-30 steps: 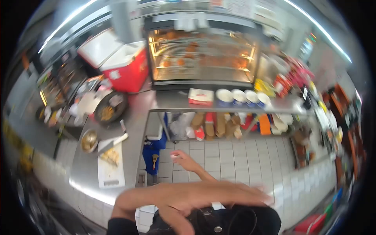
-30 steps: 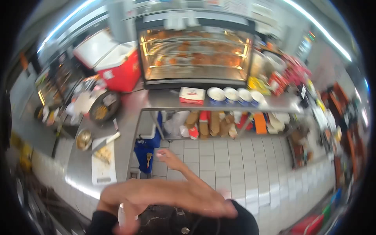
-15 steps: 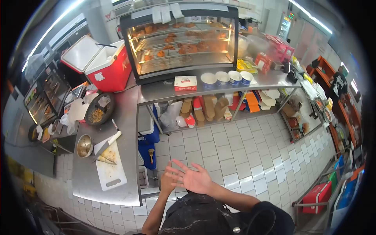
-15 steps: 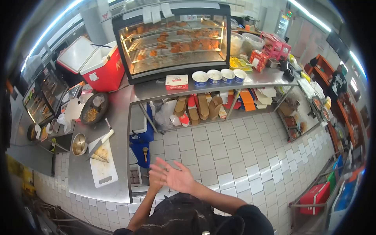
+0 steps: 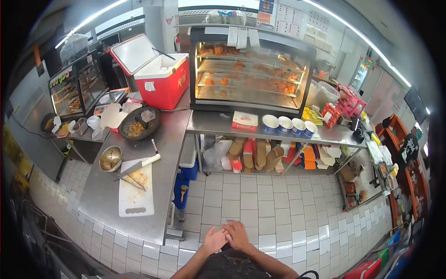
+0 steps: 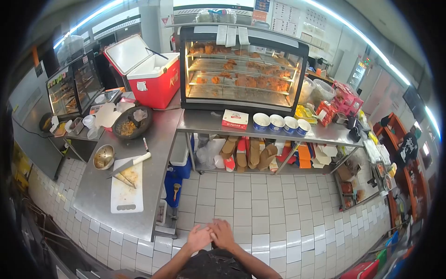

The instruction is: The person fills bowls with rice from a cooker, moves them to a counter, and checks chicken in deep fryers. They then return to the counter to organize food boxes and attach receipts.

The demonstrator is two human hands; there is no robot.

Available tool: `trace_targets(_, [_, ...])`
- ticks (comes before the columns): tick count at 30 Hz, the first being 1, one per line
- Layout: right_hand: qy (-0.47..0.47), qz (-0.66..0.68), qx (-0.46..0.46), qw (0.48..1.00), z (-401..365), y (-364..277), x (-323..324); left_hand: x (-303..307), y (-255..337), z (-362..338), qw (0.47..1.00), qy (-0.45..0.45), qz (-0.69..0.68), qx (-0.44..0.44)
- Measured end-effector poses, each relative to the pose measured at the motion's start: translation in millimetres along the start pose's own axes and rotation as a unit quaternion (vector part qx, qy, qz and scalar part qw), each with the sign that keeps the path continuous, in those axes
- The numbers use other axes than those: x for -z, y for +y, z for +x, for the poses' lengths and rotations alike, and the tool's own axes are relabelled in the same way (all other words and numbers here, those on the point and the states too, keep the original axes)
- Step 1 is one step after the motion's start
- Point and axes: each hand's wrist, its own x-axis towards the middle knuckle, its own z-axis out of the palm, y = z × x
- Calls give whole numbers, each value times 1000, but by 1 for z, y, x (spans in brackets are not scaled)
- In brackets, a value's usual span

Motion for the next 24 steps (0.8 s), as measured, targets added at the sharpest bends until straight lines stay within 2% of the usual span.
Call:
trace_targets(1, [66, 5, -56, 996, -2, 7, -3, -11, 5, -10, 999, 28, -18, 2])
trace_targets(2, [40, 9, -115, 992, -16, 41, -22, -40, 13, -15, 999, 28, -17, -1])
trace_targets(3, [15, 15, -173, 985, -32, 75, -38, -65, 23, -20, 996, 18, 89, 5])
trace_targets(4, [4, -66, -147, 987, -54, 102, -47, -77, 33, -23, 980, 10, 196, 13])
trace_targets(5, [15, -79, -171, 982, -93, 152, -81, -77, 44, -24, 978, 5, 210, 13])
trace_targets(6, [-69, -60, -243, 966, -131, 207, -111, -77, 53, -24, 977, 7, 214, 11])
trace_targets(7, [-256, -46, -343, 903, -147, 226, -104, -83, 59, -22, 970, 23, 243, -19])
trace_targets(8, [-254, -15, -481, 839, -181, 250, -122, -88, 66, -17, 961, 39, 270, -50])
trace_targets(10, [-298, -41, -564, 769, -201, 241, -110, -101, 82, -4, 954, 48, 291, -60])
trace_targets(12, [-432, -32, -449, 781, -208, 253, -118, -107, 93, 10, 946, 57, 310, -68])
trace_targets(14, [-458, -20, -383, 802, -179, 239, -105, -110, 106, 32, 945, 82, 304, -85])
trace_targets(16, [-356, 17, -400, 844, -147, 237, -99, -98, 119, 59, 947, 90, 302, -59])
trace_targets(17, [-350, 17, -400, 847, -128, 240, -99, -92, 125, 75, 949, 103, 295, -36])
trace_targets(18, [-256, 62, -478, 838, -112, 243, -102, -91, 130, 94, 949, 100, 298, -35])
trace_targets(19, [-159, 107, -548, 814, -97, 246, -105, -91, 134, 112, 924, 131, 358, 34])
trace_targets(20, [-158, 110, -547, 815, -81, 249, -105, -90, 138, 128, 889, 163, 415, 104])
trace_targets(21, [-104, 99, -536, 832, -63, 257, -106, -84, 142, 145, 888, 164, 418, 103])
trace_targets(22, [-49, 87, -523, 846, -44, 266, -105, -71, 146, 161, 819, 177, 515, 178])
trace_targets(23, [-47, 101, -504, 857, -27, 272, -95, -56, 150, 177, 735, 188, 602, 250])
trace_targets(24, [-47, 101, -500, 859, -14, 284, -88, -35, 155, 188, 735, 189, 603, 246])
